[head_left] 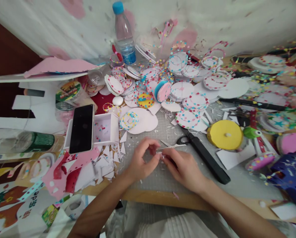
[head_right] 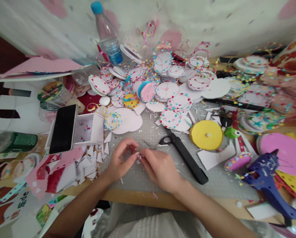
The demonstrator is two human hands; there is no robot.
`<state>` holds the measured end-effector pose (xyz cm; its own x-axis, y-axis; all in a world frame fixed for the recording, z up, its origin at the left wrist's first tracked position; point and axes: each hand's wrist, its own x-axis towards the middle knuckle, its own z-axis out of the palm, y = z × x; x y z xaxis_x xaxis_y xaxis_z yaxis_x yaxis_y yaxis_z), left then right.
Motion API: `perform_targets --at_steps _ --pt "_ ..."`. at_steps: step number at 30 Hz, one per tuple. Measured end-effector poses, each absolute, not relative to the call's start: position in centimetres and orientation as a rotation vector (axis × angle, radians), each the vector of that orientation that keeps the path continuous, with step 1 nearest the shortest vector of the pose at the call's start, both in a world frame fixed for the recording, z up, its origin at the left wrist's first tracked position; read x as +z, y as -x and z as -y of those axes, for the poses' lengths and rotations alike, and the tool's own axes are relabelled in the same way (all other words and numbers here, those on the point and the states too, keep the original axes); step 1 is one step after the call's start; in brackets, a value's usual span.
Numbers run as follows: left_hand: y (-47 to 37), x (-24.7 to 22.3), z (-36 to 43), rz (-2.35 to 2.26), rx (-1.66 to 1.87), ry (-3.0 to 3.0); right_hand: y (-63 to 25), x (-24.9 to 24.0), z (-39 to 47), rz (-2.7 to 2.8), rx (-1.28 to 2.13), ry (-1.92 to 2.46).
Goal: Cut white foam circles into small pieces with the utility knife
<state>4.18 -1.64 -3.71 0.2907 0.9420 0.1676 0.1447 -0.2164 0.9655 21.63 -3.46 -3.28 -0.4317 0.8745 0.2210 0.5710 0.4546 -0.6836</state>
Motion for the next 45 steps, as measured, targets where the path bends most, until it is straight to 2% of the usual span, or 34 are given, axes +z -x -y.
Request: perform_targets --at_steps 10,22,27,35,45 --pt "-3.5 -3.5 0.9 -1.014 0.973 -1.6 -21.8 -3.6 2.9 2.124 0.651 1.207" --pt "-3.2 -1.8 4.8 -1.087 1.163 -1.381 -22.4 -2.4 3.6 2.081 0.58 1.18" --pt "-2.6 -3.0 6.7 -1.178 1.215 -1.287 -25.3 -1.8 4.0 2.053 0.312 1.412" --pt "-1.9 -4.1 7.3 -1.398 1.101 -1.704 -29.2 -5.1 6.2 2.048 -0.058 1.754" --pt "-2.0 -4.2 6.5 -1.464 1.012 -1.9 -30.0 -6.0 6.3 2.006 0.159 1.794"
